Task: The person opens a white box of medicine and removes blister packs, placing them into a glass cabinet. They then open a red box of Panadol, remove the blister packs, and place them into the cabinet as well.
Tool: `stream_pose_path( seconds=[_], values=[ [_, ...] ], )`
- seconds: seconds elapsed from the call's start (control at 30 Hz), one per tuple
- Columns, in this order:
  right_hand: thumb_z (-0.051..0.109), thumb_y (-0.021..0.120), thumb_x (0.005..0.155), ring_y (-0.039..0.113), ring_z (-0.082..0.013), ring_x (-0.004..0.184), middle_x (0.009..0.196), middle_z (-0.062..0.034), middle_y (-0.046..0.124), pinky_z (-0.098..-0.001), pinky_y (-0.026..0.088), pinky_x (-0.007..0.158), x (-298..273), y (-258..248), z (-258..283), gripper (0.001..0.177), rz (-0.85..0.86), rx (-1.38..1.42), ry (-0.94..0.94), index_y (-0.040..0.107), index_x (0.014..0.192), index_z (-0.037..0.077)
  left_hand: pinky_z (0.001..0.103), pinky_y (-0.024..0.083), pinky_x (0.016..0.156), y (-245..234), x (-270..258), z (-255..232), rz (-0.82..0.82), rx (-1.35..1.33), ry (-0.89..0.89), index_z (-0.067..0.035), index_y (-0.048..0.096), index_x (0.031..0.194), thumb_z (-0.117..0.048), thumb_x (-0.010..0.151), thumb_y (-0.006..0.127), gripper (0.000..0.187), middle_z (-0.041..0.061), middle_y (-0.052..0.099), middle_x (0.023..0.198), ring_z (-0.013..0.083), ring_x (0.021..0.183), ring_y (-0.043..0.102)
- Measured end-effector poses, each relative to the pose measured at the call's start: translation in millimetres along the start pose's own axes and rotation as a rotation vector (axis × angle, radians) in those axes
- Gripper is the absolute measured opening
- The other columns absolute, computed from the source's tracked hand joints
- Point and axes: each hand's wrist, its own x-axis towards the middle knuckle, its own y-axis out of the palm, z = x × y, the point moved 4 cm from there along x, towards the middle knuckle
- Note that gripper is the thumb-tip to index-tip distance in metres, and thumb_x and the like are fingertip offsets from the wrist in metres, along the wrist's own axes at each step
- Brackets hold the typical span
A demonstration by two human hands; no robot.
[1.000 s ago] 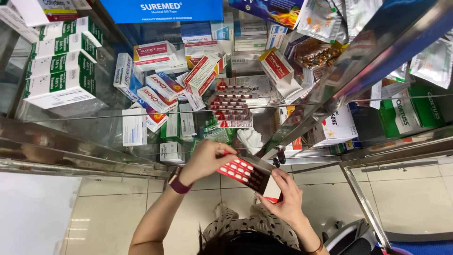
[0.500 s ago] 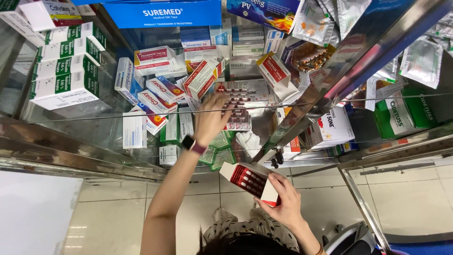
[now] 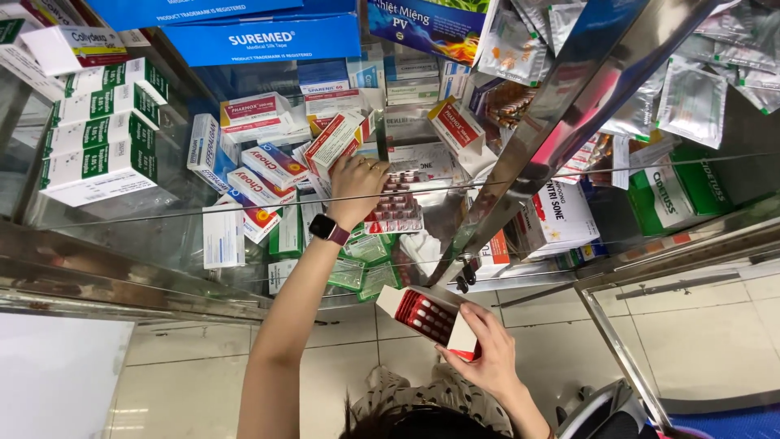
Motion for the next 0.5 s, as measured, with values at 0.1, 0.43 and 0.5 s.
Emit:
stream_pose_path(
  seconds=[0.1,0.43,0.5],
  values=[
    [0.031,0.092,0.065,0.07,-0.0338,0.1,0.124,-0.0167,0.065,-0.041,0.06,0.076,2.0,1.2,0.5,0.09,0.011,0.002,0.011,0.049,0.141,0.011,0.043,0.046,0.1,-19.8,-13.5,2.2,-0.168,-0.069,0.032,-0.008,0.078,0.11,-0.016,0.098,0.066,0.019,0.007,0.077,0.11,0.0258,0.105,0.069],
    [0.031,0.093,0.065,0.07,-0.0336,0.1,0.124,-0.0166,0.065,-0.0403,0.06,0.076,9.2,6.0,0.3,0.087,0.014,0.003,0.03,0.05,0.139,0.01,0.027,0.058,0.067,-67.3,-98.6,-29.9,0.052,-0.861,-0.334,-0.007,0.08,0.106,-0.02,0.094,0.073,0.019,0.007,0.081,0.094,0.0104,0.077,0.076],
    [0.031,0.092,0.066,0.07,-0.0338,0.103,0.125,-0.0166,0.064,-0.0404,0.061,0.078,10.1,5.7,1.2,0.087,-0.007,-0.007,0.006,0.05,0.14,0.011,0.027,0.057,0.064,-76.6,-108.3,-50.8,0.254,-0.908,-0.267,-0.007,0.081,0.103,-0.02,0.091,0.073,0.019,0.007,0.082,0.089,0.0105,0.071,0.074]
  ],
)
